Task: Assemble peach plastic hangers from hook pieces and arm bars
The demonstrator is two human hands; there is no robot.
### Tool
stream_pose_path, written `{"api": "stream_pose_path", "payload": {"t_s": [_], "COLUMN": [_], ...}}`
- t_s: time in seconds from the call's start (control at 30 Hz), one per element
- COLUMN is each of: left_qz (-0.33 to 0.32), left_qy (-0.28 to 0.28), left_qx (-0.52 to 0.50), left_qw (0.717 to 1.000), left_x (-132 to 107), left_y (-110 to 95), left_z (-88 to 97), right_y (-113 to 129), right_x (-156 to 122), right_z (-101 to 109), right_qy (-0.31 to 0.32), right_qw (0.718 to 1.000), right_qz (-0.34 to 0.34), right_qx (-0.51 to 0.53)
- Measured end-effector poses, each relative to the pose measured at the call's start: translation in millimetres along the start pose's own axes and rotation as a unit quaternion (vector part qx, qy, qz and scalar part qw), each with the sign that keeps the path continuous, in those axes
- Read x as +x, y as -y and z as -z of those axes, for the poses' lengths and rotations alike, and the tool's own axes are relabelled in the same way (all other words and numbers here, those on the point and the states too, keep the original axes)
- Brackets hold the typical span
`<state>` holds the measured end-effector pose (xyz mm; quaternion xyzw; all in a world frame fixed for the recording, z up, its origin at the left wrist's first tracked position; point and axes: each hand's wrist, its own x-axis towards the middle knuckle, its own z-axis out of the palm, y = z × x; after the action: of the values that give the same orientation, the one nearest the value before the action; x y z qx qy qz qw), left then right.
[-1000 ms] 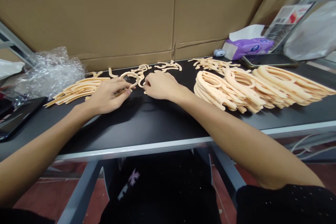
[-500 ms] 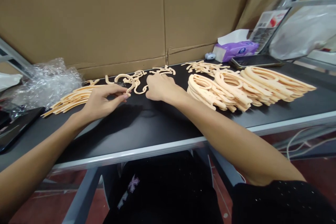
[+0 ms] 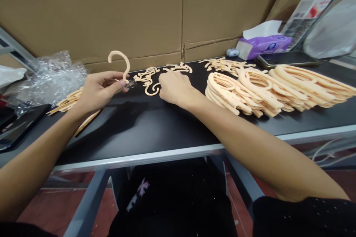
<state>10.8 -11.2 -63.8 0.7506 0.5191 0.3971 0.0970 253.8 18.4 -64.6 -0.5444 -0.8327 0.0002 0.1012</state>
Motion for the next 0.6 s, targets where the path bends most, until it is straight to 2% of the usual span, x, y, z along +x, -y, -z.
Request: {"api": "stream_pose_path", "payload": {"t_s": [0.1, 0.2, 0.3, 0.4, 0.5, 0.6], "left_qz": [0.002, 0.003, 0.006, 0.016, 0.018, 0.022], "left_qy": [-0.035, -0.06, -0.068, -0.074, -0.083, -0.086], "left_qx": [0.003, 0.01, 0.012, 0.018, 0.015, 0.017], "left_qw": [0.999, 0.998, 0.998, 0.997, 0.996, 0.996], "left_x": [3.8, 7.7, 11.0, 12.3, 11.5, 10.6], "left_y": [6.2, 12.5, 17.1, 16.7, 12.1, 8.6], "left_z": [8.4, 14.5, 17.8, 19.7, 21.5, 22.4], "right_y": [5.0, 11.0, 15.2, 15.6, 14.5, 22.0], "right_x": [-1.8, -1.7, -0.4, -0.7, -3.2, -7.3], "right_z": [-2.5, -10.8, -20.4, -24.8, -24.1, -23.4], "right_qy": [-0.021, -0.051, -0.034, -0.027, -0.058, -0.056], "right_qw": [1.0, 0.994, 0.984, 0.985, 0.987, 0.98], "right_qz": [0.014, 0.1, 0.175, 0.172, 0.149, 0.193], "right_qx": [-0.018, -0.012, -0.002, -0.012, -0.034, -0.015]}}
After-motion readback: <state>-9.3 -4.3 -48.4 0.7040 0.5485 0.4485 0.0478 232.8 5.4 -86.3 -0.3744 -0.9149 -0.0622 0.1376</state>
